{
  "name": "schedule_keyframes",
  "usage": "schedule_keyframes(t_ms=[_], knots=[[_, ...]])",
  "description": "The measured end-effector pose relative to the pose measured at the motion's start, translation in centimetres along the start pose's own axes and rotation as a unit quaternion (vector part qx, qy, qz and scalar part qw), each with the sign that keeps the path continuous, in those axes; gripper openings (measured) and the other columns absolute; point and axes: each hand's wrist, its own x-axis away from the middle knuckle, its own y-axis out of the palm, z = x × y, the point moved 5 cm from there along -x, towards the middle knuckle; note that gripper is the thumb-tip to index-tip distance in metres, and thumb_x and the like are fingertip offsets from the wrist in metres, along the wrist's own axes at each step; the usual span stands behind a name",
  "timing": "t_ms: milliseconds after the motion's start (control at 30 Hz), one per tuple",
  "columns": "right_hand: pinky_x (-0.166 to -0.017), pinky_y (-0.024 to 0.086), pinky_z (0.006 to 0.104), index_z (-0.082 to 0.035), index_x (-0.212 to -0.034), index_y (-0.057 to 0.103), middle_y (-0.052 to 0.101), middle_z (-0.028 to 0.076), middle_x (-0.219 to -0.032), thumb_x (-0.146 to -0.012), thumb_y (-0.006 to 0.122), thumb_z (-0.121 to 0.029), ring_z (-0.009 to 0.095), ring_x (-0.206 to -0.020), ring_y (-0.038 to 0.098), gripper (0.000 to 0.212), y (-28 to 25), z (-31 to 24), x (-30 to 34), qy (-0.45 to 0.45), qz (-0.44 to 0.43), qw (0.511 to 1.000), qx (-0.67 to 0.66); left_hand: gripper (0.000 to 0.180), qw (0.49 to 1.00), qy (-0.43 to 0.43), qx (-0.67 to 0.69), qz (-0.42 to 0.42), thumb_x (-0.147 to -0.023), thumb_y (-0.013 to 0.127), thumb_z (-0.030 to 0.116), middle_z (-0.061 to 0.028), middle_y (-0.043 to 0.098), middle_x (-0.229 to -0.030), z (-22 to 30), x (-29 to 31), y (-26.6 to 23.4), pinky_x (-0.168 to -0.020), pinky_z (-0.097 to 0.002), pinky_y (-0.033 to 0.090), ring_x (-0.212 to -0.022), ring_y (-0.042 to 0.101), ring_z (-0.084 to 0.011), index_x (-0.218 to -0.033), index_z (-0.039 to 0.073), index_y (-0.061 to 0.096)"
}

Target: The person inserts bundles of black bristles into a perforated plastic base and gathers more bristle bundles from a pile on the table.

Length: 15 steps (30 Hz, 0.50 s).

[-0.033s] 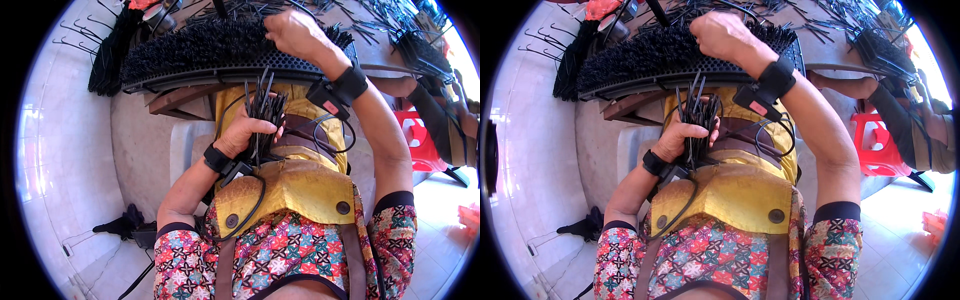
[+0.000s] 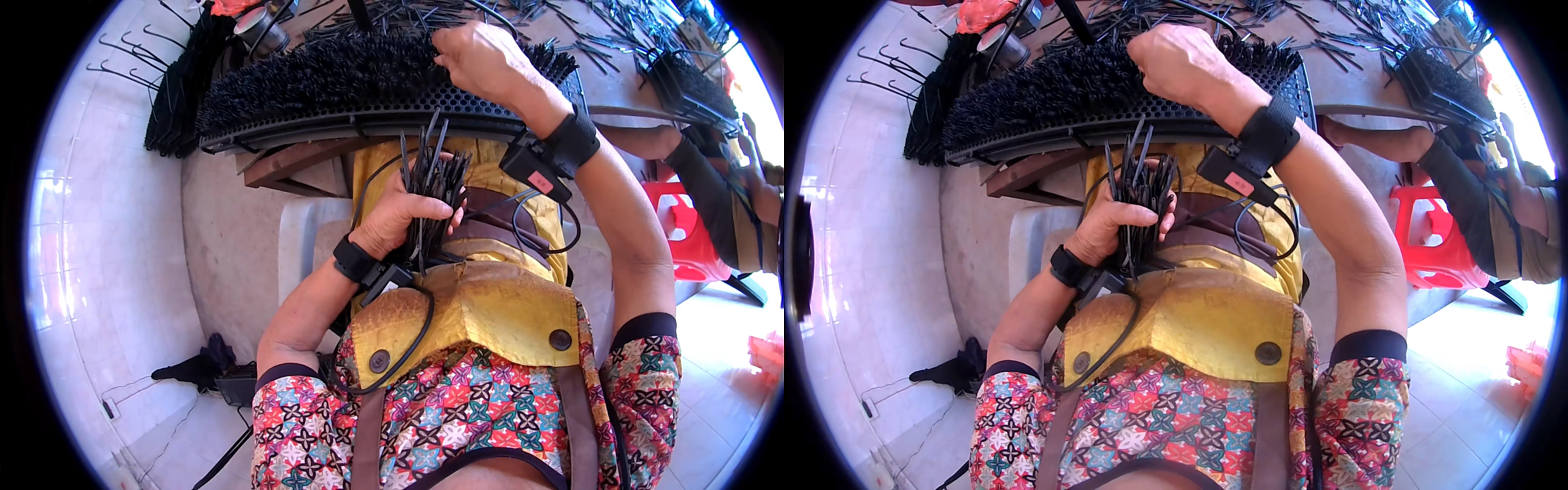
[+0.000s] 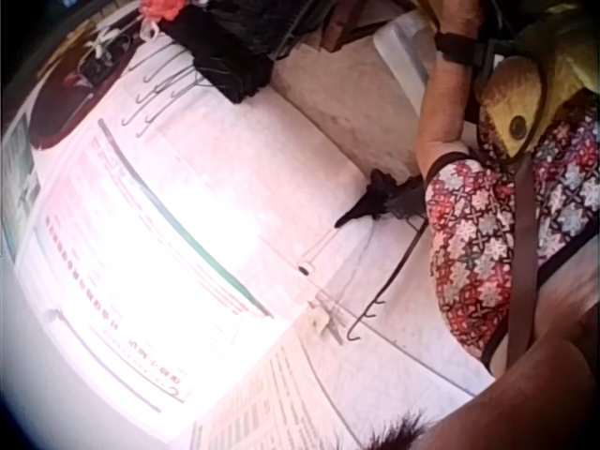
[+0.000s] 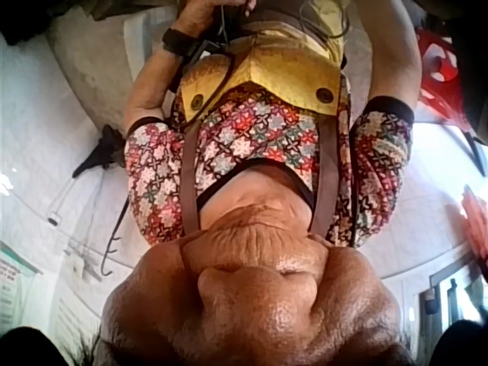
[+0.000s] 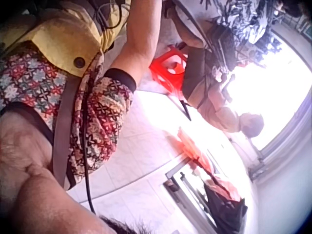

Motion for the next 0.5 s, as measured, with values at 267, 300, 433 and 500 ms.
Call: schedule_keyframes(t_ms=[267, 300, 433, 500], knots=[[-0.057, 0.047, 0.0431, 0.003, -0.081, 0.059, 0.058, 0.021, -0.063, -0.073, 0.069, -0.024, 0.039, -0.066, 0.06, 0.03, -0.2, 0.0, 1.6, 0.102, 0.041, 0.994, -0.027, 0.063, 1.0, 0.004, 0.011, -0.003, -0.063, 0.066, -0.002, -0.014, 0.059, -0.091, -0.1, 0.0, 0.1, -0.062, -0.0329, 0.054, -0.073, 0.061, -0.0235, -0.121, 0.008, 0.042], [-0.056, 0.047, 0.0427, 0.004, -0.084, 0.059, 0.058, 0.021, -0.062, -0.073, 0.07, -0.026, 0.039, -0.065, 0.06, 0.034, -0.2, -0.4, 2.4, 0.117, 0.045, 0.989, -0.075, 0.063, 1.0, 0.002, 0.01, 0.001, -0.063, 0.066, -0.002, -0.0139, 0.059, -0.091, 0.0, 0.1, 0.2, -0.062, -0.0329, 0.053, -0.073, 0.061, -0.0235, -0.121, 0.008, 0.042], [-0.045, 0.042, 0.028, 0.004, -0.084, 0.06, 0.058, 0.009, -0.059, -0.078, 0.069, -0.015, 0.015, -0.05, 0.056, 0.022, 1.1, -1.5, 5.7, 0.233, -0.075, 0.887, -0.391, 0.065, 0.999, -0.006, 0.032, -0.031, -0.064, 0.063, -0.01, -0.0134, 0.06, -0.088, -0.3, -0.2, 0.3, -0.064, -0.0332, 0.054, -0.072, 0.063, -0.0224, -0.123, 0.006, 0.041], [-0.041, 0.039, 0.0213, 0.003, -0.084, 0.061, 0.059, 0.003, -0.061, -0.08, 0.067, -0.006, 0.006, -0.049, 0.053, 0.011, 1.6, -1.5, 6.9, 0.29, -0.097, 0.815, -0.492, 0.065, 0.999, -0.015, 0.028, -0.038, -0.064, 0.064, -0.01, -0.0134, 0.06, -0.088, -0.3, 0.0, 0.7, -0.063, -0.0329, 0.054, -0.072, 0.063, -0.0221, -0.123, 0.006, 0.041]])
